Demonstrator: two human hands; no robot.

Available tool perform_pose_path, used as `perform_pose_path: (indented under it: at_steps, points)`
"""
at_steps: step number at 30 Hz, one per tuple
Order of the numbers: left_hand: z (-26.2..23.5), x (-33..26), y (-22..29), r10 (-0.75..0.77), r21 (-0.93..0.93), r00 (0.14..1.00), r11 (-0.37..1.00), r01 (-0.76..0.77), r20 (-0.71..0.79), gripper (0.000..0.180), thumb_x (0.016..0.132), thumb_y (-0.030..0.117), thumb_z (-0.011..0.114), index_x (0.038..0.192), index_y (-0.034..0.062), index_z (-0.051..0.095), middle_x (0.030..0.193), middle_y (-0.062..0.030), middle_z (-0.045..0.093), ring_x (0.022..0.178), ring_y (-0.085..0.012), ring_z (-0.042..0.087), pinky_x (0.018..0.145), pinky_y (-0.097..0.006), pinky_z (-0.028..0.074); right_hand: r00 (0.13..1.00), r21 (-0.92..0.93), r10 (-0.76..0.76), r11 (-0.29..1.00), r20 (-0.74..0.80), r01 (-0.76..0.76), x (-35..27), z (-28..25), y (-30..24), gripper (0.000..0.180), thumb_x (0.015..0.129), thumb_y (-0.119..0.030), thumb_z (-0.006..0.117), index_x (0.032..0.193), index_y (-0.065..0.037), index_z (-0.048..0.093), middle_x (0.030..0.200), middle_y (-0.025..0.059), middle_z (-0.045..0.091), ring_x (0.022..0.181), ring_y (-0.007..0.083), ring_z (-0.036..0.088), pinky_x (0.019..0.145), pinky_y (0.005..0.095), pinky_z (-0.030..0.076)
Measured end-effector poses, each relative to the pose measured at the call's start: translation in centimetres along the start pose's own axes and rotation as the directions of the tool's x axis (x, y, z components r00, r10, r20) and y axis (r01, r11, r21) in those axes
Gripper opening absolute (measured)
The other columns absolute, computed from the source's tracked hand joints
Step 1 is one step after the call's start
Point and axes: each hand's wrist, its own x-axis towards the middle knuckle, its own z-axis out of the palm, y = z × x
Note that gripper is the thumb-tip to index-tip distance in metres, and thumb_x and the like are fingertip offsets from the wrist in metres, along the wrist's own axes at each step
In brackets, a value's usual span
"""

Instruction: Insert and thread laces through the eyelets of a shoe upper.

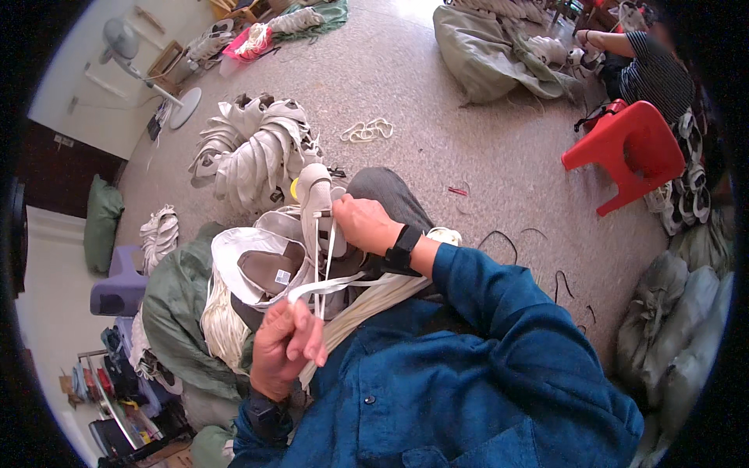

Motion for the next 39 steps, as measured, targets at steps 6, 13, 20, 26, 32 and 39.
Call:
perform_pose_path:
  at_steps: [6,13,20,26,32,39]
  points:
    - [1.2,0.1,0.8,0.354,0.743,0.934,0.636,-0.208,-0.042,0.033,0.106,0.024,0.048,0.098,-0.0041,0.062,0.079,-0.0106,0.065,0.077,-0.017,0.065,0.078,-0.032,0.052,0.998,0.664,0.045,0.745,0.04,-0.06,-2.1,-3.8,1.1,0.026,0.089,-0.016,0.066,0.107,0.002,0.061,0.089,0.0121,0.064,0.078,0.0204,0.064,0.07,0.0344,0.052]
    - [2.9,1.1,0.8,0.39,0.868,0.918,0.43,-0.247,0.069,0.024,0.103,0.014,0.05,0.1,-0.0049,0.065,0.097,-0.0148,0.069,0.084,-0.018,0.066,0.084,-0.032,0.05,0.964,0.748,0.139,0.609,0.228,-0.265,-7.4,-4.9,0.8,0.016,0.093,-0.009,0.057,0.105,0.001,0.064,0.08,0.0092,0.066,0.072,0.0153,0.064,0.066,0.0313,0.052]
    - [3.7,2.2,0.3,0.337,0.899,0.932,0.355,-0.258,0.134,0.021,0.102,0.011,0.051,0.101,-0.0031,0.066,0.099,-0.0158,0.069,0.093,-0.0208,0.067,0.085,-0.033,0.051,0.961,0.791,0.137,0.547,0.241,-0.276,-7.5,-3.8,0.8,0.017,0.096,-0.005,0.049,0.105,-0.001,0.062,0.085,0.0075,0.067,0.069,0.0133,0.066,0.059,0.0288,0.054]
    - [3.8,2.0,0.0,0.288,0.91,0.948,0.341,-0.234,0.135,0.015,0.1,0.008,0.054,0.101,-0.002,0.066,0.101,-0.0151,0.069,0.099,-0.0231,0.066,0.085,-0.032,0.051,0.93,0.908,0.301,0.295,0.209,-0.299,-6.9,-4.9,2.0,0.023,0.101,-0.006,0.041,0.118,-0.001,0.057,0.1,0.0075,0.064,0.073,0.0096,0.065,0.063,0.0239,0.056]
    - [3.7,3.5,-1.1,0.134,0.932,0.962,0.249,-0.264,0.237,0.011,0.095,0.002,0.057,0.101,-0.0009,0.066,0.102,-0.0158,0.067,0.097,-0.0284,0.066,0.087,-0.035,0.051,0.916,0.891,0.114,0.212,0.385,-0.401,-4.6,-4.7,-1.5,0.026,0.103,-0.022,0.05,0.113,0.0,0.061,0.091,0.0047,0.066,0.072,0.0112,0.067,0.062,0.0241,0.056]
    - [2.6,4.1,-1.7,0.109,0.918,0.93,0.157,-0.364,0.35,0.009,0.093,0.004,0.061,0.099,-0.0019,0.066,0.098,-0.0171,0.066,0.094,-0.0337,0.065,0.084,-0.039,0.051,0.759,0.633,0.01,-0.559,0.651,-0.535,-3.8,-3.2,-2.7,0.032,0.104,-0.021,0.046,0.121,0.005,0.053,0.114,0.0165,0.066,0.098,0.0244,0.067,0.089,0.0376,0.056]
